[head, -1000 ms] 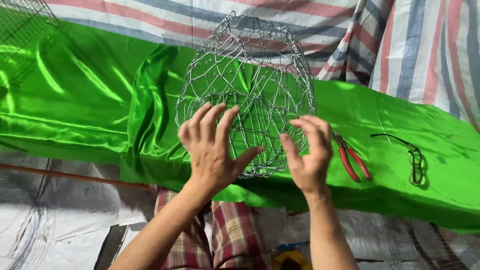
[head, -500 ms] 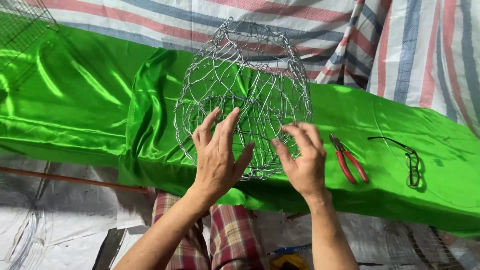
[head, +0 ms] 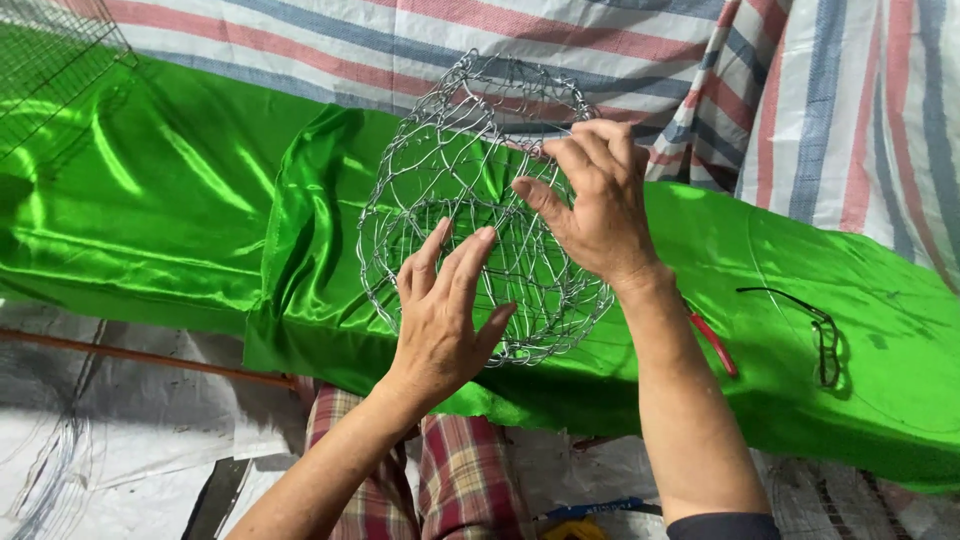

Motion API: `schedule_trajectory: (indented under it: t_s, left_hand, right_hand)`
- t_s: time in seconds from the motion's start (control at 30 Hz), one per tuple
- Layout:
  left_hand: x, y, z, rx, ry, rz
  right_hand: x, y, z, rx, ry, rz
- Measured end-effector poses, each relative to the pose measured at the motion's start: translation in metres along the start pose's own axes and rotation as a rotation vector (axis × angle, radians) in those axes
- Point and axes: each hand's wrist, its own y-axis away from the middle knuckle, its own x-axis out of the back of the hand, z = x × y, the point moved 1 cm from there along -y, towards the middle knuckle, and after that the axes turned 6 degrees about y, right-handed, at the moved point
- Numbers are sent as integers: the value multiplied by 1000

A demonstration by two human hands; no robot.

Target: Manually shaping and inspecting a wire mesh basket by rotating it and adjusting the wire links with fingers.

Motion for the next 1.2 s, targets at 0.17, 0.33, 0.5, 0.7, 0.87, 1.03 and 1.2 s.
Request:
schedule_trajectory:
  t_s: [0.17, 0.33, 0.5, 0.7, 0.87, 1.03, 1.2]
  left_hand:
    - [1, 16, -4, -5, -77, 34]
    - [-17, 34, 2, -63, -271, 143]
    - [-24, 39, -2, -76, -284, 121]
    - [-20, 40, -3, -56, -177, 114]
    - [-3, 50, -6, 111, -38, 240]
    - [14, 50, -17, 328, 150, 258]
    - [14, 38, -29, 413, 369, 215]
  right_hand:
    - [-12, 5, 4, -91, -22, -90]
    - [-14, 4, -12, -105, 30, -31]
    - [-6, 2, -24, -99, 62, -49]
    - [-5, 4, -21, -68, 90, -16]
    - [-17, 3, -14, -119, 68, -23]
    - [-6, -16, -16, -116, -7, -100]
    - [-11, -28, 4, -176, -145, -69]
